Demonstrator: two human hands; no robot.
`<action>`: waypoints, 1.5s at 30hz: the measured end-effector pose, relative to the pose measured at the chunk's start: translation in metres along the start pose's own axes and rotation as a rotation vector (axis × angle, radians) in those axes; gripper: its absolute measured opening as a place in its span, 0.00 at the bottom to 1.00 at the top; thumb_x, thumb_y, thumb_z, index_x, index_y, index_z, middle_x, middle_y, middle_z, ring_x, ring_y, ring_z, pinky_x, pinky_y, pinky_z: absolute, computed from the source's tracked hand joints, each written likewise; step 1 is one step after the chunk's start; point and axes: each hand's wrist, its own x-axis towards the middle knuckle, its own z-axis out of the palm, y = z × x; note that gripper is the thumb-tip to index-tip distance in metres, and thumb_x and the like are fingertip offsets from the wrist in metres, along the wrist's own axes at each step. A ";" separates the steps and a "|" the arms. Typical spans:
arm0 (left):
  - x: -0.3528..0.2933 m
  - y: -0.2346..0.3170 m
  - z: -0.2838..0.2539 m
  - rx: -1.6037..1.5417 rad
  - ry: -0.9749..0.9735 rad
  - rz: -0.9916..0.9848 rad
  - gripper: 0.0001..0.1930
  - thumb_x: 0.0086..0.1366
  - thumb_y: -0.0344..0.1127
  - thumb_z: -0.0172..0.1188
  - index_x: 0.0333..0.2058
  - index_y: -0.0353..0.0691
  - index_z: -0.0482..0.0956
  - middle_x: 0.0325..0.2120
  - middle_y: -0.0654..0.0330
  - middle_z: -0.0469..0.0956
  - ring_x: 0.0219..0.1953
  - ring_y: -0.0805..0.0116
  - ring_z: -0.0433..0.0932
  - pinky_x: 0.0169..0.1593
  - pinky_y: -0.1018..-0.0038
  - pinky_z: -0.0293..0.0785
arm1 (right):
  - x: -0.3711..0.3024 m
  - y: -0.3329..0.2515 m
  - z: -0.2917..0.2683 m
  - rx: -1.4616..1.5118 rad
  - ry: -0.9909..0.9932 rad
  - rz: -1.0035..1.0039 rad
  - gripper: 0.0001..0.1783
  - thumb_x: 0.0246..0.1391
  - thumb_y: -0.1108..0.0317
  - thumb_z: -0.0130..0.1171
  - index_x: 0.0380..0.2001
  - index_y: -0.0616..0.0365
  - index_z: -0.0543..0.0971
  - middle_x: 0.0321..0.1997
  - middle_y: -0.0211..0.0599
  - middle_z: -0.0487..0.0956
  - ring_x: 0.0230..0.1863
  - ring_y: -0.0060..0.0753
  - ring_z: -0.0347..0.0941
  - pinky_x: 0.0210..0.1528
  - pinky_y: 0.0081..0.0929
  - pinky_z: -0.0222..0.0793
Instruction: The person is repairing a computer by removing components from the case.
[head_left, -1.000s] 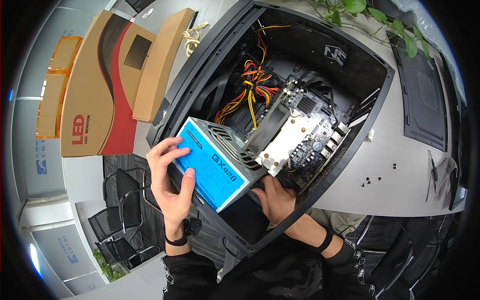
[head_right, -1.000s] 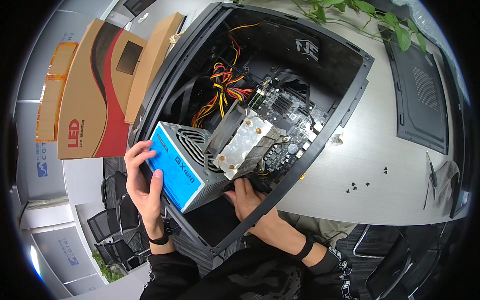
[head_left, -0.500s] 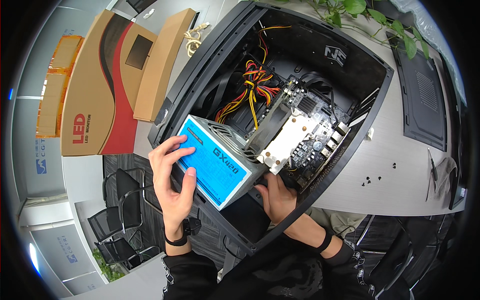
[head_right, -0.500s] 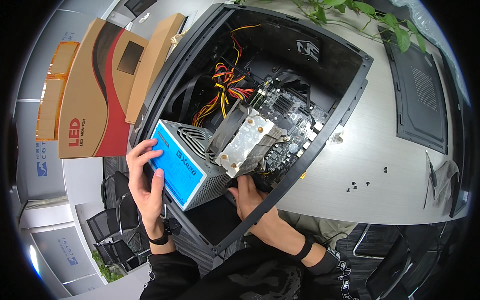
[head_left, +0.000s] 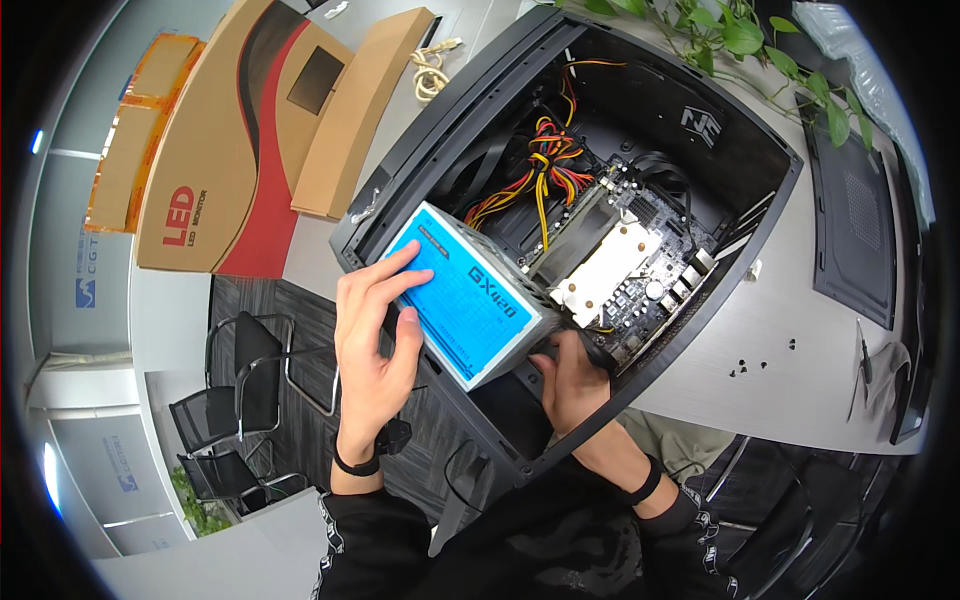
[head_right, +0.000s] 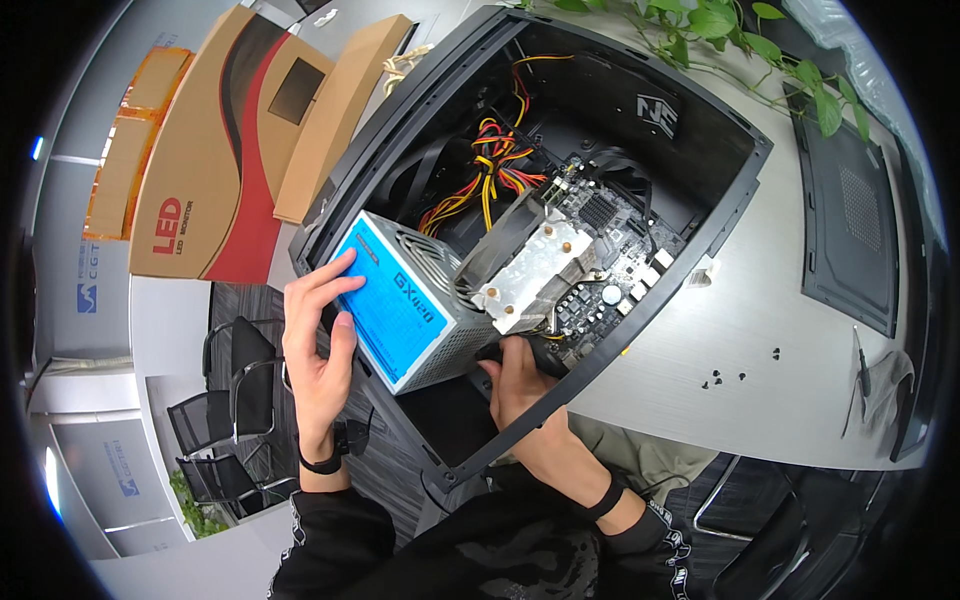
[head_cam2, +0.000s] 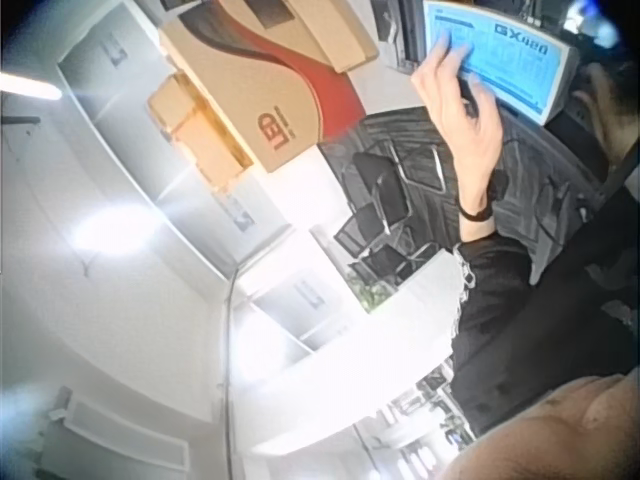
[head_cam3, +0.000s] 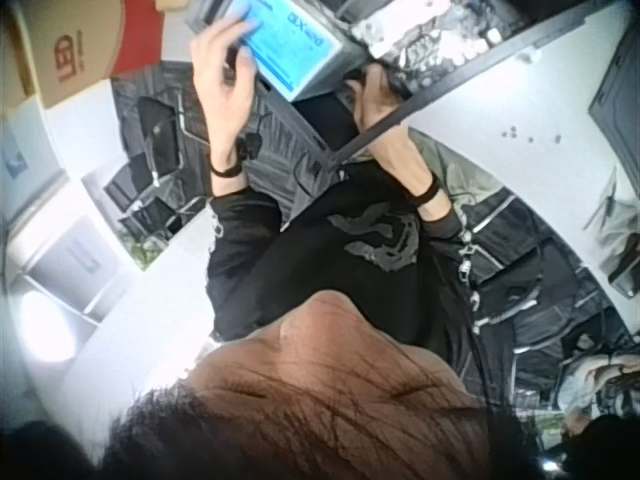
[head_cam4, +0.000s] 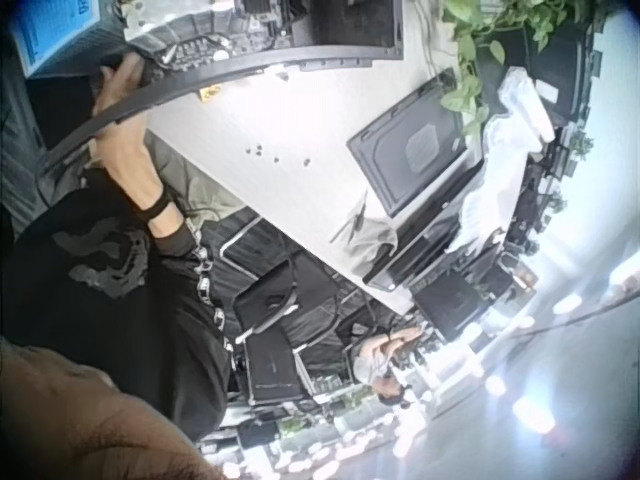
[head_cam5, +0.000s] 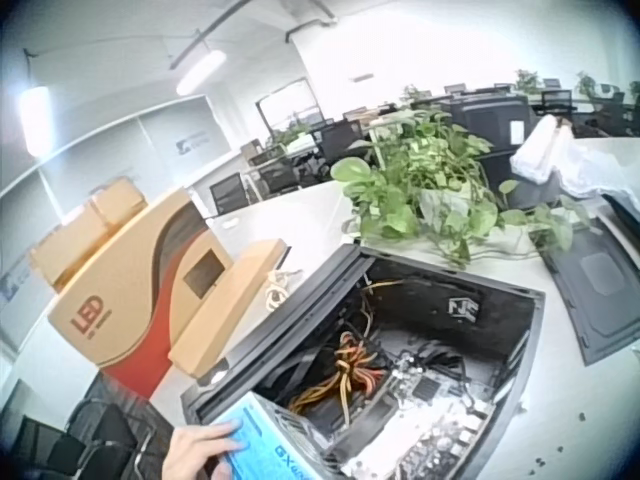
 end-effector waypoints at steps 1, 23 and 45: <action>0.000 0.001 0.000 0.001 0.007 -0.006 0.17 0.61 0.19 0.57 0.48 0.36 0.83 0.59 0.52 0.80 0.56 0.54 0.75 0.62 0.62 0.69 | 0.000 0.000 0.000 -0.001 -0.006 -0.007 0.15 0.61 0.74 0.66 0.45 0.64 0.71 0.27 0.47 0.75 0.25 0.52 0.76 0.26 0.43 0.70; 0.003 0.001 -0.004 0.079 -0.019 0.069 0.26 0.56 0.16 0.57 0.53 0.37 0.85 0.58 0.51 0.82 0.59 0.53 0.81 0.63 0.62 0.71 | 0.000 0.001 0.001 -0.059 0.034 -0.036 0.16 0.61 0.75 0.67 0.45 0.63 0.71 0.23 0.46 0.72 0.24 0.53 0.75 0.27 0.43 0.69; -0.005 0.005 0.006 0.068 0.008 0.031 0.17 0.59 0.21 0.50 0.44 0.29 0.84 0.56 0.46 0.81 0.54 0.51 0.78 0.61 0.63 0.68 | -0.004 0.000 -0.007 0.045 -0.087 0.033 0.20 0.57 0.65 0.73 0.43 0.61 0.73 0.22 0.34 0.69 0.19 0.37 0.68 0.24 0.35 0.67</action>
